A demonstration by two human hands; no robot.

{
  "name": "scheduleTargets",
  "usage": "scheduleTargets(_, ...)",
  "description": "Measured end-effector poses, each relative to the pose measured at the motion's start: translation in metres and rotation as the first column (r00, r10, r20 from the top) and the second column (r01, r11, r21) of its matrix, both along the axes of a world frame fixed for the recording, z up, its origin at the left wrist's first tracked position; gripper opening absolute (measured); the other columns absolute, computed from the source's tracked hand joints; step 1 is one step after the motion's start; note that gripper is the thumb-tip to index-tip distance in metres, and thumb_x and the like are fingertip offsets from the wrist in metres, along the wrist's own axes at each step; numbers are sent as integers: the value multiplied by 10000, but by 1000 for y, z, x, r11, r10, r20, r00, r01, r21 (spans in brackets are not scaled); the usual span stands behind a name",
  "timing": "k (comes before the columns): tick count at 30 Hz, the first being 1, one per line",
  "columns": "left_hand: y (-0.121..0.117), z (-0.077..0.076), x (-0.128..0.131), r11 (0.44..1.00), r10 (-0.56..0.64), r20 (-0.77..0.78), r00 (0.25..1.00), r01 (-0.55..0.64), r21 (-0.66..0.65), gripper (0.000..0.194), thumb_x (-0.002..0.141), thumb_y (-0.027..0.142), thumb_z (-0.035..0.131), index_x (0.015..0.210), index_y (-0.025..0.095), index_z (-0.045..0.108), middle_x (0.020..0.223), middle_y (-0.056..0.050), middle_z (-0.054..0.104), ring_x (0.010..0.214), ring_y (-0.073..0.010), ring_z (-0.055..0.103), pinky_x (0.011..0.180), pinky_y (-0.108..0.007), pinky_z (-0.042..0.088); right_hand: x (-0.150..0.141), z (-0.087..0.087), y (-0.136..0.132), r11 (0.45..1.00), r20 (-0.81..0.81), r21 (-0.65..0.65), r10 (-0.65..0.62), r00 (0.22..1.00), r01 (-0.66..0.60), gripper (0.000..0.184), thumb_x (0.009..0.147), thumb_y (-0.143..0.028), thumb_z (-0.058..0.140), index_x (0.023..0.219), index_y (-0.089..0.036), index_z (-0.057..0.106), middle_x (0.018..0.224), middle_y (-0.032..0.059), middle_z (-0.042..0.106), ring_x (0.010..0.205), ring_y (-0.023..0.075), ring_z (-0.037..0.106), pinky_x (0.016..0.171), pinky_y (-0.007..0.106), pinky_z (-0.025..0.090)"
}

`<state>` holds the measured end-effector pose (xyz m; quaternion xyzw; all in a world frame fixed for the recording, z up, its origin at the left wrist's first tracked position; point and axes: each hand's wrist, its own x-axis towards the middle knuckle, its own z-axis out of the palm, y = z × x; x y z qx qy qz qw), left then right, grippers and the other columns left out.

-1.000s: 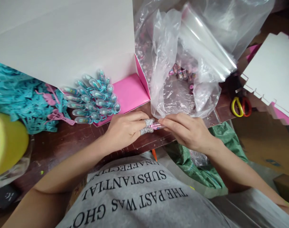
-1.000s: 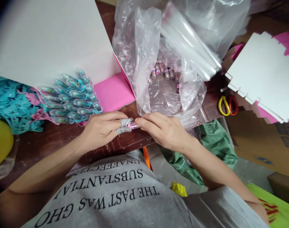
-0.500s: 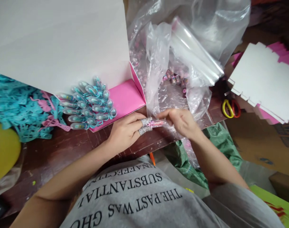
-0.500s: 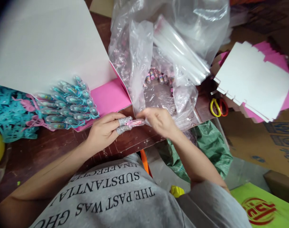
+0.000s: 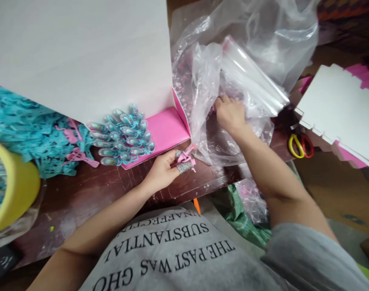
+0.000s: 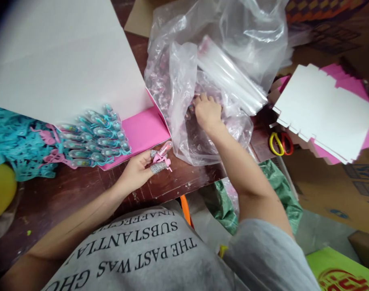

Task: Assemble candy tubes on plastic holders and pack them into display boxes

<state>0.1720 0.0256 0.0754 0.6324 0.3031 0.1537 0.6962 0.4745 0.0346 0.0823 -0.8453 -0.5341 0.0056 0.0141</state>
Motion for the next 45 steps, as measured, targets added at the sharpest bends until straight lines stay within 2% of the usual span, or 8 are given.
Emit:
scheduleTargets(12,-7,4,-2,995,19,-12,1000,-20,-97,338,827,461,881,881,162,731,885,-3,701,837,-135,606,833,-291,482,3,-6,19,999,-181,14,-41,983,44,431,994,-294,477,1356,-122,635,1322,254,714,1103,356,679,919,490,538)
scheduleTargets(17,3,31,-19,981,112,-21,994,-114,-160,297,832,452,875,917,192,758,782,12,667,710,-108,545,692,-242,464,-13,17,-28,981,-201,196,40,979,0,404,943,-245,577,1328,-174,676,1262,182,705,1110,310,656,1014,525,559)
scheduleTargets(19,5,41,-25,973,111,-57,992,-120,-195,319,826,483,881,888,198,753,705,31,622,620,-91,479,600,-224,418,-33,34,-67,948,-268,319,111,957,-20,381,994,-345,611,1364,-268,661,1219,102,722,1030,269,702,980,498,605)
scheduleTargets(24,6,51,-31,988,45,-41,998,-51,-147,266,832,448,885,918,215,792,854,7,753,736,-118,620,758,-256,555,-95,56,-125,782,-629,587,602,492,-208,304,971,-274,787,1266,-318,730,1145,14,817,979,187,792,771,314,650)
scheduleTargets(31,4,52,-42,979,-3,28,1000,-2,202,165,948,322,799,1076,218,790,1035,-31,809,946,-166,731,901,-296,608,-121,55,-121,623,-395,667,760,516,-407,317,1008,-180,737,1318,-241,701,1217,57,815,1116,168,783,982,292,635)
scheduleTargets(34,2,52,-50,850,0,8,1000,-5,527,134,996,298,746,1078,197,778,950,-34,795,843,-154,724,792,-266,597,-127,53,-120,636,-386,654,746,543,-409,241,1024,-238,727,1263,-217,710,1128,64,827,1000,181,796,887,311,647)
scheduleTargets(40,7,56,-59,219,-26,-19,999,24,976,187,1032,187,608,1114,218,774,983,-47,814,805,-165,740,704,-272,564,-134,52,-116,941,-929,307,329,171,-141,392,1112,-504,530,866,-255,707,628,-32,706,514,120,645,496,257,515)
scheduleTargets(45,21,71,-61,296,130,-128,983,85,952,229,1068,334,589,956,195,731,913,-65,765,821,-178,710,692,-272,533,-128,71,-97,875,-813,475,478,332,-97,463,960,-576,743,1377,-384,685,1290,64,779,824,215,765,625,371,622)
